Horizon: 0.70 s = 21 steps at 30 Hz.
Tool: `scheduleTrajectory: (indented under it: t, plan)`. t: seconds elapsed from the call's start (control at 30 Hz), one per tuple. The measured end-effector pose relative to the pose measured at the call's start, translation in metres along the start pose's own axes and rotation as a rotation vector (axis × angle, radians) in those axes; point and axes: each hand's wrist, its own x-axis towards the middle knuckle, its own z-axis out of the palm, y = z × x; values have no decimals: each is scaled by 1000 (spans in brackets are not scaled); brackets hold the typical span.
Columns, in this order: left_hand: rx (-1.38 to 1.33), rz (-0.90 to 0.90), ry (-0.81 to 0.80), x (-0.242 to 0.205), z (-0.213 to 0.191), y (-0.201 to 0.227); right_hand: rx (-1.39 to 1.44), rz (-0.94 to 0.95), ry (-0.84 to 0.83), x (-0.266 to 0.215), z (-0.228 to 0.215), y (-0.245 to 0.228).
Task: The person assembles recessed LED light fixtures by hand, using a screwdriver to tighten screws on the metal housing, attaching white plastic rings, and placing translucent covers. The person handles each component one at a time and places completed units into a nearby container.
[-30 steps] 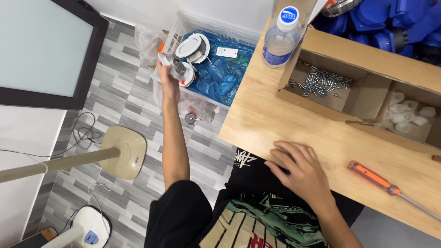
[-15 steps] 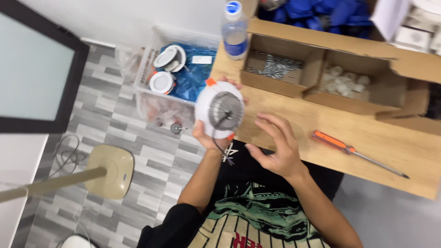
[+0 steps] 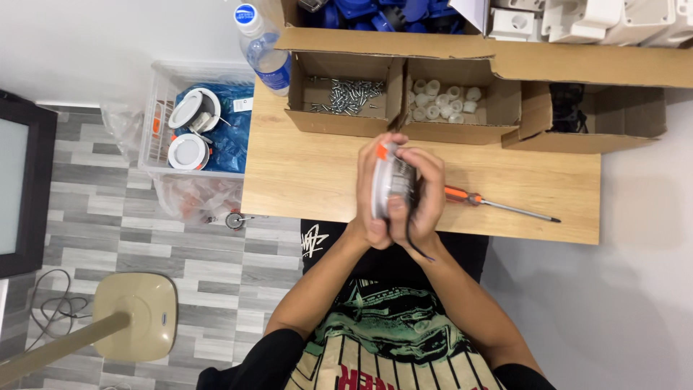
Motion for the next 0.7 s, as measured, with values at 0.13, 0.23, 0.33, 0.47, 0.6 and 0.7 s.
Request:
scheduleTrajectory:
  t: [0.13, 0.23, 0.33, 0.47, 0.6, 0.7]
  plan:
    - [217, 92, -57, 0, 4, 9, -30, 53, 36, 5, -9, 0]
    - [235, 76, -52, 2, 9, 15, -44, 36, 60, 2, -15, 8]
    - [173, -2, -20, -3, 16, 1, -73, -4, 36, 0, -22, 19]
    - [-78, -211, 15, 5, 7, 3, -89, -146, -12, 9, -19, 8]
    - [-264, -288, 40, -7, -5, -11, 10, -6, 43, 6, -13, 14]
    - [-535, -387, 98, -7, -6, -9, 156, 197, 132, 7, -12, 17]
